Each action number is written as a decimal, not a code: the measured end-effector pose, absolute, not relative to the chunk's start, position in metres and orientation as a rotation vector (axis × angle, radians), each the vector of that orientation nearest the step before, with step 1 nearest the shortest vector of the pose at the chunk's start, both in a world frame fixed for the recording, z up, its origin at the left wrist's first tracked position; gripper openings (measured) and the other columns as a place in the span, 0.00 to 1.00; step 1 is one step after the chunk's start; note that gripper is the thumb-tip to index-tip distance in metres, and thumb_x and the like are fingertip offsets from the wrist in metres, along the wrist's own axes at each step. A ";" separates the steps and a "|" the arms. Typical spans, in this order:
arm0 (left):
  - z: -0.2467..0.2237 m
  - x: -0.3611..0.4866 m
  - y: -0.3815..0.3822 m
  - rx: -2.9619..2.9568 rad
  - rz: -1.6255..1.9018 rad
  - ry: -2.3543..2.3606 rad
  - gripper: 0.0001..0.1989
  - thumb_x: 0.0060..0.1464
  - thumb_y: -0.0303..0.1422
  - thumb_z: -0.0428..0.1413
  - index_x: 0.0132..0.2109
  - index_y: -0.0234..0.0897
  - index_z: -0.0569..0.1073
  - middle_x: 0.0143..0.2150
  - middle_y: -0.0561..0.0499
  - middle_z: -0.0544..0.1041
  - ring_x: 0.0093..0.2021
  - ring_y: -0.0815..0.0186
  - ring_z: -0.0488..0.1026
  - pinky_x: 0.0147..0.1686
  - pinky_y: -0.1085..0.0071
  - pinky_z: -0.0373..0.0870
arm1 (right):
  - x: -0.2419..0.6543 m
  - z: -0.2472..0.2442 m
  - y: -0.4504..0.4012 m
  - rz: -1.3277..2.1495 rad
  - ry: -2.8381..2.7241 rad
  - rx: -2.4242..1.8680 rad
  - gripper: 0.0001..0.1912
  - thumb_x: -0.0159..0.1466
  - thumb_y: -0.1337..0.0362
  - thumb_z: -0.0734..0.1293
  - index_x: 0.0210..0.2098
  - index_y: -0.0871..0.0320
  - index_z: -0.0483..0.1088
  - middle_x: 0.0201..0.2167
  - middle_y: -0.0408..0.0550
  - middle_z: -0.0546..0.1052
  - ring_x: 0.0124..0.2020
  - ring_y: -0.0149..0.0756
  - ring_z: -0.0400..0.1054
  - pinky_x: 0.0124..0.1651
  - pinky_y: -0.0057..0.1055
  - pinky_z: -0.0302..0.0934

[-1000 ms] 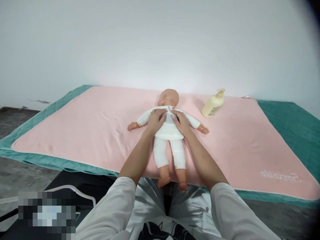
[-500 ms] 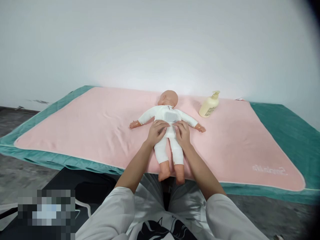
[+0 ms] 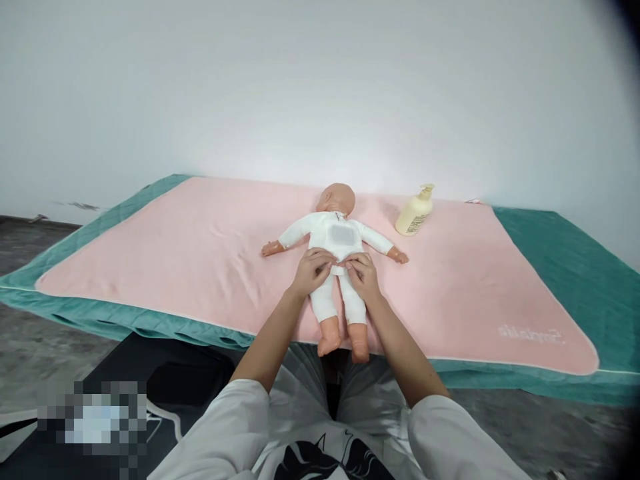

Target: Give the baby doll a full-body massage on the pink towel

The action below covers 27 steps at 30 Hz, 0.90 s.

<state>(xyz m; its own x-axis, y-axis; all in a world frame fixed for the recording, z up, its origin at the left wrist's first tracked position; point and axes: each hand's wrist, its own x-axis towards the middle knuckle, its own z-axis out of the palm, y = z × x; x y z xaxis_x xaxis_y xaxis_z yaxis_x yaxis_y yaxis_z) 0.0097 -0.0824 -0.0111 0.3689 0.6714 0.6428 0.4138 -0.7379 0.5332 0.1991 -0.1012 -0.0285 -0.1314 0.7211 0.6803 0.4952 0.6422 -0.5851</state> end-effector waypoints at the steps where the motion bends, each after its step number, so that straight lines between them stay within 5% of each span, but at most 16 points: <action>1: -0.011 0.010 -0.082 2.349 1.301 0.959 0.15 0.64 0.38 0.48 0.37 0.40 0.78 0.39 0.47 0.82 0.46 0.60 0.76 0.51 0.56 0.69 | 0.199 -0.028 -0.100 0.263 -1.787 -0.984 0.17 0.69 0.59 0.59 0.35 0.51 0.78 0.35 0.47 0.77 0.41 0.40 0.70 0.50 0.45 0.63; 27: -0.012 0.011 -0.080 2.354 1.306 1.049 0.14 0.64 0.37 0.46 0.42 0.40 0.76 0.45 0.46 0.80 0.50 0.60 0.73 0.53 0.55 0.66 | 0.200 -0.032 -0.098 0.199 -1.745 -1.042 0.13 0.69 0.61 0.58 0.42 0.52 0.75 0.43 0.49 0.76 0.49 0.42 0.68 0.55 0.46 0.59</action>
